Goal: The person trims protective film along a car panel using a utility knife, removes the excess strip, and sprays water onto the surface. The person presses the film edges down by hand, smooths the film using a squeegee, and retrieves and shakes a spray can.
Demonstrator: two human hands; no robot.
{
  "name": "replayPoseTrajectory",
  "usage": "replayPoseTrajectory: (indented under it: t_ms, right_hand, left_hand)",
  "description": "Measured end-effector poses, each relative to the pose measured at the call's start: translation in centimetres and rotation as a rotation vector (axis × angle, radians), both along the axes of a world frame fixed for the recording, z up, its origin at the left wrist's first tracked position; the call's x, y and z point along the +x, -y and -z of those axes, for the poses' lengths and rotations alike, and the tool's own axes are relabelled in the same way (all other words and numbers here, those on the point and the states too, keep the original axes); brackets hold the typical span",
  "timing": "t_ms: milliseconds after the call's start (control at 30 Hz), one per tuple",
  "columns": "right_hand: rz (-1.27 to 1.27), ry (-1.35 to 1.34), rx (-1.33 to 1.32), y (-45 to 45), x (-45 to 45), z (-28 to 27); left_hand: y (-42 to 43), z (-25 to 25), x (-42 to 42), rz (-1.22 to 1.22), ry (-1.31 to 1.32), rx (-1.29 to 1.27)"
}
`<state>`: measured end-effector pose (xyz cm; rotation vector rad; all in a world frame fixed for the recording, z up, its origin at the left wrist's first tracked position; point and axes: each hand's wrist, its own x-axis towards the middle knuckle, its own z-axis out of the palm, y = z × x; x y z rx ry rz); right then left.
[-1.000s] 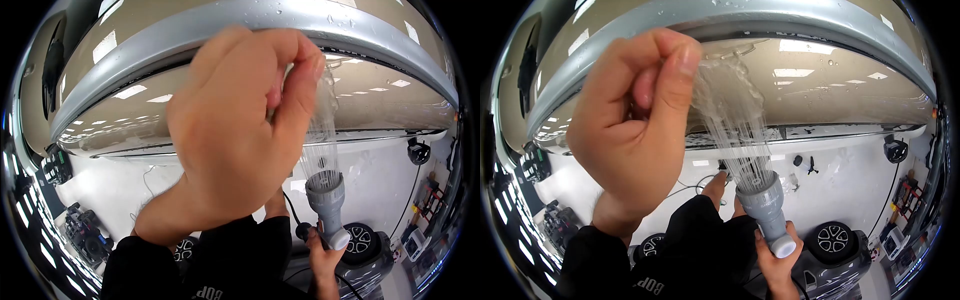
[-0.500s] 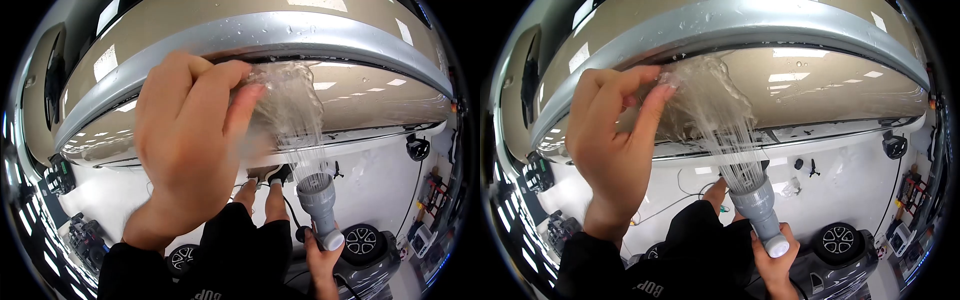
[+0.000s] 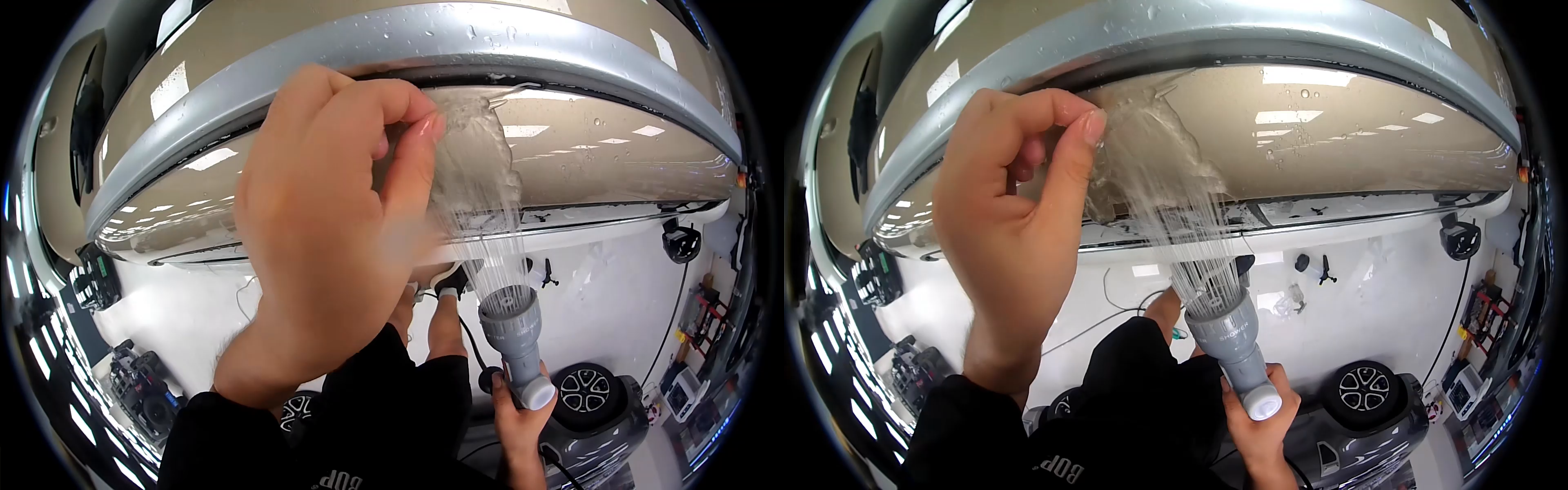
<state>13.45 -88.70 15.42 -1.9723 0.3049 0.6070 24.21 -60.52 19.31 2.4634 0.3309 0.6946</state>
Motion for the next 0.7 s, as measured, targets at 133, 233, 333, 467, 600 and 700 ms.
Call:
replayPoseTrajectory:
  t_ms: [133, 233, 333, 467, 600, 700]
  right_hand:
    - [-0.001, 0.028, 0.009, 0.0, -0.1, 0.3]
    - [0.011, -0.026, 0.019, 0.3, -0.6, 0.5]
    - [0.017, -0.027, 0.03, 0.1, -0.6, 0.5]
    - [0.0, -0.062, 0.04, 0.5, -0.7, 0.5]
    - [-0.081, 0.039, 0.045, 0.1, 0.1, 0.5]
    - [-0.085, 0.018, 0.04, 0.1, 0.3, 0.4]
  left_hand:
    - [-1.0, 2.1, -0.5, 0.095, 0.115, -0.062]
    - [-1.5, 4.7, -0.2, 0.107, 0.296, 0.06]
    - [-2.1, 4.7, 0.4, 0.111, 0.376, 0.341]
    - [-3.6, 3.7, 0.0, 0.261, 0.343, 0.5]
    - [-3.4, 3.1, -0.2, 0.268, 0.264, 0.307]
    - [-1.7, 2.8, 0.3, 0.19, 0.232, 0.081]
